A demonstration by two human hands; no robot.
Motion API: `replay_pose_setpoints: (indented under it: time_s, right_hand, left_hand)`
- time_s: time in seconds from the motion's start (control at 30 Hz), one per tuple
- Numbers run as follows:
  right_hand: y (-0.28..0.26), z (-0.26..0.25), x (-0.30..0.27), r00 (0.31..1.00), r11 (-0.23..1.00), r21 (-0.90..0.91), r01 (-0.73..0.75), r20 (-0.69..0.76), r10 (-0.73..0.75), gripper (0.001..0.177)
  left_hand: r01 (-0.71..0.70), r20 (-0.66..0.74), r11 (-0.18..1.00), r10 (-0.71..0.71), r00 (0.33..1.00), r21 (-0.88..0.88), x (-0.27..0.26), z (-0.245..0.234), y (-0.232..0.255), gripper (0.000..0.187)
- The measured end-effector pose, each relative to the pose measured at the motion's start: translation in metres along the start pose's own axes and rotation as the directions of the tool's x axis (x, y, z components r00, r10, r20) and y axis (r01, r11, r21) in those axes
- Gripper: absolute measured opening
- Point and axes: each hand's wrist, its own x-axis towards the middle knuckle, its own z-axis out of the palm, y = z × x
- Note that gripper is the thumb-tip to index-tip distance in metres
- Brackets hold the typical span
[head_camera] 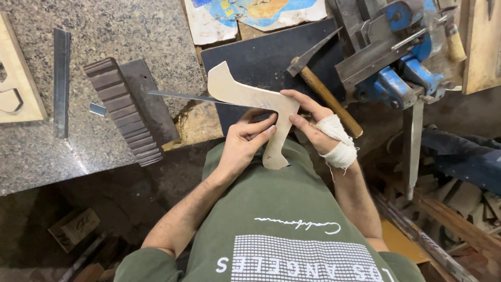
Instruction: The person uses a manual press to bend a thin metal strip and repeatedly fits it against a curved wooden piece. They adjust the metal strip in the press, remove it, and compare it to the wooden template, repeating the process to refine the fit.
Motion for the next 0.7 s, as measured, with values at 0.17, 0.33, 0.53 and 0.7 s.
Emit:
replay_pose_setpoints:
  time_s: [0.17,0.33,0.53,0.7]
  right_hand:
    - [-0.003,0.000,0.004,1.000,0.999,0.043,-0.015,0.009,0.014,0.046]
    - [-0.009,-0.001,0.013,0.999,1.000,0.009,0.020,0.031,-0.020,0.046]
    - [-0.020,-0.009,0.030,0.993,0.997,-0.033,0.067,0.095,-0.063,0.048]
    - [-0.031,-0.010,0.040,0.996,0.999,0.050,0.014,0.088,-0.018,0.044]
  left_hand:
    - [0.012,0.036,0.999,-0.011,0.999,-0.039,0.004,-0.005,-0.003,0.030]
    - [0.031,0.008,0.999,-0.030,1.000,-0.023,0.011,-0.008,-0.001,0.031]
    - [0.003,-0.033,0.998,-0.005,0.999,-0.062,0.022,-0.007,0.010,0.032]
    - [0.028,-0.065,0.992,-0.037,0.997,-0.121,0.028,-0.005,0.024,0.033]
